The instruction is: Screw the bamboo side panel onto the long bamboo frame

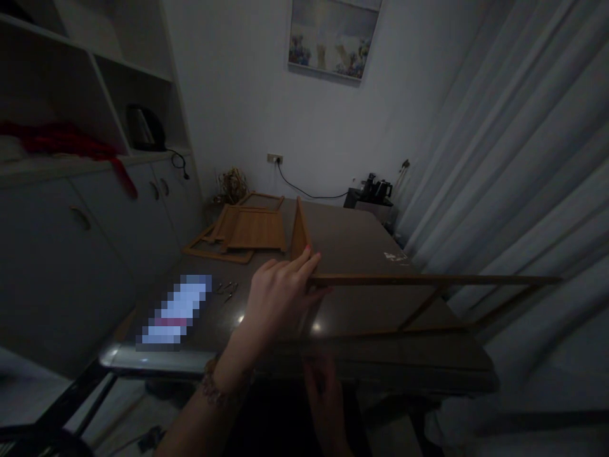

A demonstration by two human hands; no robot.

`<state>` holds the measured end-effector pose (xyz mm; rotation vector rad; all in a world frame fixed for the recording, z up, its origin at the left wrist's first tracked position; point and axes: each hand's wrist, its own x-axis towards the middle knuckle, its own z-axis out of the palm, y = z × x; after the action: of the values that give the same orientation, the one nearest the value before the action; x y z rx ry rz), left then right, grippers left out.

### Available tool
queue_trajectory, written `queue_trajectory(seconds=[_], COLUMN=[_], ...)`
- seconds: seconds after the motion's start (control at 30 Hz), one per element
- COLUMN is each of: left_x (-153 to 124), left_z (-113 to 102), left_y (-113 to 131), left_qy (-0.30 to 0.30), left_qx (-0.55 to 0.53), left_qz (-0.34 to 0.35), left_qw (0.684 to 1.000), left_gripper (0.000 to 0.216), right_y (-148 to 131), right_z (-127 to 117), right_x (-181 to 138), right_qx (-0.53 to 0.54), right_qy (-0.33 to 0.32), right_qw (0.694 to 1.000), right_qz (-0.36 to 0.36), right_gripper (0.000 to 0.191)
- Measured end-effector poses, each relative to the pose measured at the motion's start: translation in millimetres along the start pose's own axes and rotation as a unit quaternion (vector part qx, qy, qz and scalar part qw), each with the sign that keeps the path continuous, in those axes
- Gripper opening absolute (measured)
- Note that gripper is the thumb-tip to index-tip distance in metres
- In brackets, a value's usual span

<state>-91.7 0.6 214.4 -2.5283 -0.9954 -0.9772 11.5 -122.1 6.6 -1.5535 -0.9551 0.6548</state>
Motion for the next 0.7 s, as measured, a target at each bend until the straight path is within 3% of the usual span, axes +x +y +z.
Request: queue_trajectory(seconds=[0.23,0.4,0.53,0.7], left_x=[1,1,0,0], left_z=[-1,-2,-2,-1], left_y=[1,0,0,0], left_qy=[0.001,0.0,0.002,-0.001], left_qx=[0.006,-0.005,-0.007,-0.005], left_qz=[0.0,0.002,0.002,0.004], left_qw=[1.0,1.0,1.0,1.0], left_gripper=[0.051,0.051,0.051,0.051], right_y=[-4,7,14,9], right_z=[6,13,15,9], right_x=[0,-3,-4,-4], right_qx=[0.082,-0.016,-0.105,-0.157], right_qy=[0.027,0.022,0.017,0.034], right_qw=[0.996,0.996,0.977,0.978], right_qz=[0.011,-0.089,-0.187,-0.13], right_gripper=[0.032,0.023,0.021,0.029])
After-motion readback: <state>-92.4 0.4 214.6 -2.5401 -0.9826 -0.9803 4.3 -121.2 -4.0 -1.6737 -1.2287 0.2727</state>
